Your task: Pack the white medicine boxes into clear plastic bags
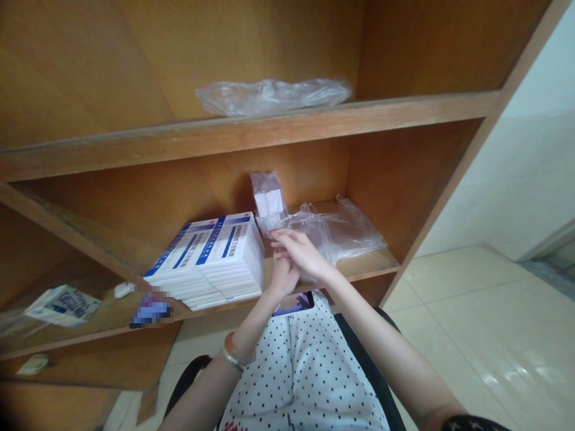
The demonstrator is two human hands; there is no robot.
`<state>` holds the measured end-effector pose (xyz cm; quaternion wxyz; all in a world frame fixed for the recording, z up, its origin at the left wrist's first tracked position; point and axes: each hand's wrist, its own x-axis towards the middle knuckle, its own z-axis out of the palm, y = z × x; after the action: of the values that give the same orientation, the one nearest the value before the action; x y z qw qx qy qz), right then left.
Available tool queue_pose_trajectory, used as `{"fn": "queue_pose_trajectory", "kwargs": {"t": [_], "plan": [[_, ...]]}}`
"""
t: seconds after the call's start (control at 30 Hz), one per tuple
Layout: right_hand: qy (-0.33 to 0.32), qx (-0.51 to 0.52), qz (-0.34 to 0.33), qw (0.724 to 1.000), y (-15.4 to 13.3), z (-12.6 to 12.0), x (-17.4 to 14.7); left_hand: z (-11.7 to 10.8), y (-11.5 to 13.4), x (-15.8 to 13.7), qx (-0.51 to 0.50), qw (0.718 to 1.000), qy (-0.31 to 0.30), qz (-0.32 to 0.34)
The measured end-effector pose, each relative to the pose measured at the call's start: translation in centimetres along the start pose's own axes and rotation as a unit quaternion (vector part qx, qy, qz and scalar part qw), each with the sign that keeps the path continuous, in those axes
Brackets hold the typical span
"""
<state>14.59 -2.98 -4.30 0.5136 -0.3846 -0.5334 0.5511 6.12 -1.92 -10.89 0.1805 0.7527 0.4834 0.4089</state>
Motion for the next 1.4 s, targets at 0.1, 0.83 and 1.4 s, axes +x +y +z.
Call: {"fn": "queue_pose_trajectory", "kwargs": {"t": [0.1,0.83,1.4], "plan": [[0.026,-0.024,-0.034,0.999,-0.5,-3.4,-1.6,-1.1,0.9,-2.4,0.026,0.984,-0.118,0.128],[0.12,-0.275,-0.254,0.92,-0.9,-6.9,-4.7,-4.8,6.0,2.1,-0.407,0.899,-0.122,-0.105],[0.101,-0.248,-0.292,0.918,-1.4,-6.2,-4.7,-5.7,6.0,1.5,-0.458,0.875,-0.081,-0.133]]}}
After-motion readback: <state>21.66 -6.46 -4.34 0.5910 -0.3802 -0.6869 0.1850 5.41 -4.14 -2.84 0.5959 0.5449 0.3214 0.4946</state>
